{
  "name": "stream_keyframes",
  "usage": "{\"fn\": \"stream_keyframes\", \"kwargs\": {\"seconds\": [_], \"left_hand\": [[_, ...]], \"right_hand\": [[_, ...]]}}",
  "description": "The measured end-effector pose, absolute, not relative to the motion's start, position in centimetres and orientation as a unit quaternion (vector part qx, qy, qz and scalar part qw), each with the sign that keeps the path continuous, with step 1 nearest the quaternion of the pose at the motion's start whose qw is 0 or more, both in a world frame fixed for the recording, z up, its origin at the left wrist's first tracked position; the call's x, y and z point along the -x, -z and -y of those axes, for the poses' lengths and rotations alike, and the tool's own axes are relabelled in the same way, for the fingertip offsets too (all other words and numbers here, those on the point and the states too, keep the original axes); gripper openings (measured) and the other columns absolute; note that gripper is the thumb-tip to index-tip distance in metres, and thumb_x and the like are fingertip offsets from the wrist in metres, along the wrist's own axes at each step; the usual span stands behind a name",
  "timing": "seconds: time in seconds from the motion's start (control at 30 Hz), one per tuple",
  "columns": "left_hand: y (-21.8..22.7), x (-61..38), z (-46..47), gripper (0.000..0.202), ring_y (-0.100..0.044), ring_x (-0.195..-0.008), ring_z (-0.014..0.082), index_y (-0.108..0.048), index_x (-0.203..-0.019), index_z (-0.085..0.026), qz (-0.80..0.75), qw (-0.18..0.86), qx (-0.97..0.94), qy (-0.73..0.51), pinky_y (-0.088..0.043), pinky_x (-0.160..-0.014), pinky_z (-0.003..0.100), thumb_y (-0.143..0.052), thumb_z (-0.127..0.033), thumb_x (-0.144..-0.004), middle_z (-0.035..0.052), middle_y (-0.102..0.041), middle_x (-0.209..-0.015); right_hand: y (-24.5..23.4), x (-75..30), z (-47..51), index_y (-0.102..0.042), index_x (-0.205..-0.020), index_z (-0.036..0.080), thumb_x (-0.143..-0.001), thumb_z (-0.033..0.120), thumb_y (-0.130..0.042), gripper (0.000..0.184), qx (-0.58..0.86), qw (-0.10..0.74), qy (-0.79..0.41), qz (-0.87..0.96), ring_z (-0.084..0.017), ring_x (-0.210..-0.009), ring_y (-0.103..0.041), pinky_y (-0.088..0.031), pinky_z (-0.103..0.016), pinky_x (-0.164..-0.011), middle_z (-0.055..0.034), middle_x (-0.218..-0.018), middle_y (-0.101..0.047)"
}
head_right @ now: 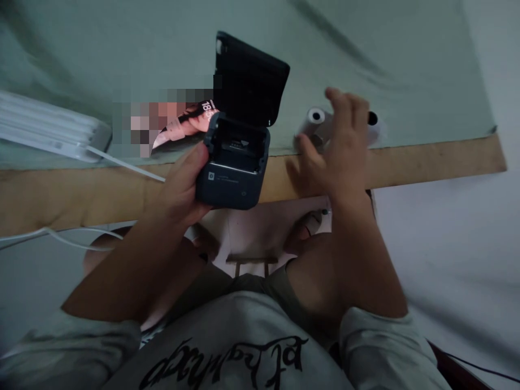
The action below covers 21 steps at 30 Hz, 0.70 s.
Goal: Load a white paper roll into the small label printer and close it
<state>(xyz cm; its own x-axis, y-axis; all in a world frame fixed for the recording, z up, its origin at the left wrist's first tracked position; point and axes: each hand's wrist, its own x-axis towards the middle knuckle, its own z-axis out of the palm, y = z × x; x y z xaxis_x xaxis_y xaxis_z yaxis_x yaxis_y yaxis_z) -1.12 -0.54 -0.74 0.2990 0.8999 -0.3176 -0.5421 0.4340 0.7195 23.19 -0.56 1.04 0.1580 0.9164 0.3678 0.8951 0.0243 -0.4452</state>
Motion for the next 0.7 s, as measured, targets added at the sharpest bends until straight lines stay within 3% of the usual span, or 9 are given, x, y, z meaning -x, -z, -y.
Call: {"fn": "stream_keyframes", "kwargs": {"seconds": [0.13,0.27,0.33,0.43,0.5,0.63,0.7], "left_hand": [[1.0,1.2,0.6,0.021,-0.064,-0.062,0.0080,-0.067,-0.098,-0.018,-0.338,0.770,-0.263,-0.473,-0.059,-0.062,0.018,-0.067,-0.036,-0.089,-0.0017,-0.070,-0.080],[0.9,1.3,0.8,0.022,-0.063,-0.062,0.0081,-0.066,-0.097,-0.020,-0.340,0.774,-0.254,-0.470,-0.055,-0.057,0.017,-0.070,-0.038,-0.087,-0.0025,-0.069,-0.079],[0.6,1.3,0.9,0.021,-0.063,-0.062,0.0079,-0.065,-0.095,-0.020,-0.339,0.778,-0.249,-0.467,-0.053,-0.054,0.016,-0.070,-0.039,-0.087,-0.0033,-0.068,-0.077],[0.3,1.3,0.9,0.016,-0.061,-0.061,0.0072,-0.065,-0.096,-0.020,-0.335,0.789,-0.235,-0.458,-0.053,-0.053,0.016,-0.068,-0.034,-0.089,-0.0034,-0.067,-0.078],[0.2,1.3,0.9,0.013,-0.061,-0.062,0.0067,-0.064,-0.096,-0.018,-0.330,0.792,-0.230,-0.460,-0.053,-0.054,0.016,-0.065,-0.030,-0.091,-0.0023,-0.067,-0.080],[0.1,1.2,0.9,0.015,-0.057,-0.058,0.0049,-0.063,-0.100,-0.017,-0.334,0.783,-0.246,-0.464,-0.048,-0.052,0.013,-0.064,-0.030,-0.092,-0.0026,-0.064,-0.077],[0.2,1.2,1.0,0.016,-0.056,-0.059,0.0051,-0.062,-0.103,-0.018,-0.334,0.775,-0.261,-0.468,-0.048,-0.054,0.014,-0.062,-0.030,-0.092,-0.0025,-0.063,-0.079]], "right_hand": [[0.7,-22.3,-1.5,-0.053,-0.127,0.023,-0.075,0.031,-0.074,0.056,0.716,0.299,-0.065,0.627,-0.021,-0.114,-0.050,-0.039,-0.047,-0.113,-0.0090,-0.125,-0.055],[0.3,-22.2,-1.0,-0.041,-0.127,0.025,-0.068,0.030,-0.081,0.072,0.655,0.442,-0.002,0.613,-0.013,-0.097,-0.052,-0.049,-0.036,-0.094,-0.0055,-0.128,-0.046],[-1.3,-21.5,0.0,-0.046,-0.119,0.025,-0.067,0.036,-0.082,0.064,0.600,0.507,0.036,0.618,-0.012,-0.096,-0.054,-0.050,-0.032,-0.088,-0.0027,-0.121,-0.047],[-3.8,-19.5,1.3,-0.062,-0.115,0.033,-0.069,0.038,-0.081,0.050,0.511,0.506,0.049,0.693,-0.014,-0.101,-0.060,-0.048,-0.034,-0.099,0.0050,-0.106,-0.060],[-4.4,-18.1,1.7,-0.062,-0.123,0.039,-0.075,0.035,-0.075,0.050,0.475,0.497,0.031,0.725,-0.015,-0.105,-0.062,-0.048,-0.036,-0.102,0.0067,-0.111,-0.064],[-3.4,-16.4,1.4,-0.054,-0.135,0.037,-0.078,0.021,-0.068,0.061,0.443,0.453,-0.011,0.774,-0.014,-0.102,-0.061,-0.056,-0.031,-0.085,-0.0003,-0.112,-0.059],[-2.6,-16.0,1.2,-0.052,-0.131,0.033,-0.077,0.015,-0.064,0.059,0.465,0.428,-0.016,0.775,-0.013,-0.097,-0.062,-0.058,-0.029,-0.081,-0.0006,-0.110,-0.059]]}}
